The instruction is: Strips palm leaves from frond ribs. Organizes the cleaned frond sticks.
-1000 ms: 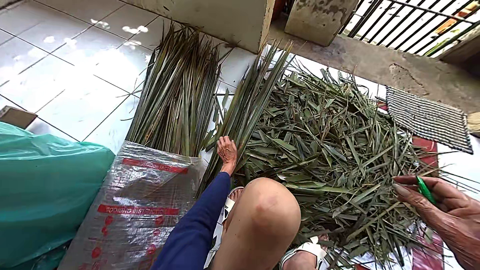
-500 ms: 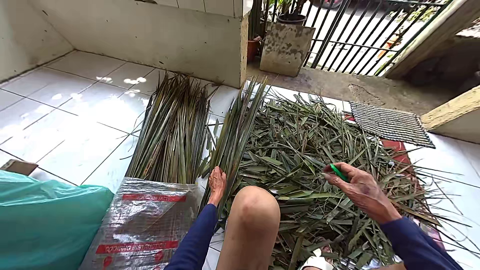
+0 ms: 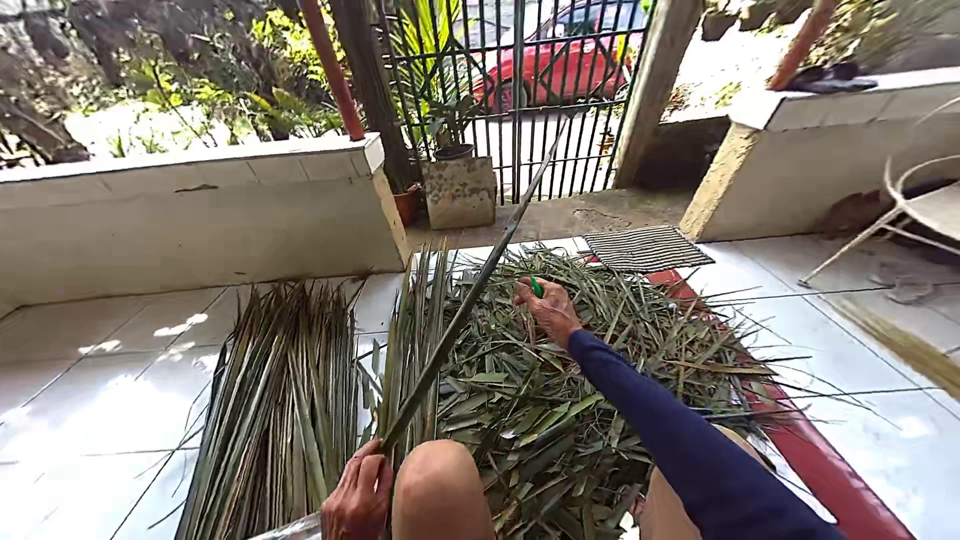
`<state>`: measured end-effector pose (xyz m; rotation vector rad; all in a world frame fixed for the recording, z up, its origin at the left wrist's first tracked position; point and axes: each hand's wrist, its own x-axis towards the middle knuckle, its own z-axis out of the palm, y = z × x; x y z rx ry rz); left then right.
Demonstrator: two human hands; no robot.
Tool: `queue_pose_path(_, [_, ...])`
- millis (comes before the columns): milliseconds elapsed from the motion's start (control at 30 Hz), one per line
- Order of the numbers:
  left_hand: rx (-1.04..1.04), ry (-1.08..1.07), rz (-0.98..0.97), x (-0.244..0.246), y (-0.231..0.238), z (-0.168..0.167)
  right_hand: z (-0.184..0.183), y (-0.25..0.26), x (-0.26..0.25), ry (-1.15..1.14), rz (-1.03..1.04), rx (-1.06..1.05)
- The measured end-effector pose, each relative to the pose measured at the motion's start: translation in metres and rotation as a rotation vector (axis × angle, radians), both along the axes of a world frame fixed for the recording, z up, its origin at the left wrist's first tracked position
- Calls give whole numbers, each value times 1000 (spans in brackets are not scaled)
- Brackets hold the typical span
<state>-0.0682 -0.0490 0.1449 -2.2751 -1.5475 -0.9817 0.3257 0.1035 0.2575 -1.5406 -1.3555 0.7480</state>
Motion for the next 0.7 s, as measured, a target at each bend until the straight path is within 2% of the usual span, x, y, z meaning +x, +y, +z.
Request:
queue_pose_path(133, [61,58,-115,-6,10,12,-6,7,19,79,-161,-5])
queue_pose_path(300, [145,151,-224,-16,32,8,-8,4,34,158,-289,-6])
queue_pose_path(433, [94,80,-242,-13,41,1,-10,4,34,179,-350,44])
queue_pose_path(500, [-86,-29,-218,-11,37,-7,-12,8,32,153,-368,80])
queue_pose_path(600, [-661,-240,-192,-12,35,-23,-15,-1,20,89,-289,61])
queue_pose_path(633, [-795,-285,-208,-15,41,-32,-18,-3,15,67,-264,44])
queue_pose_path(700, [-871,-341,-251,-11,60,-35,-23,-8,7,40,-224,13])
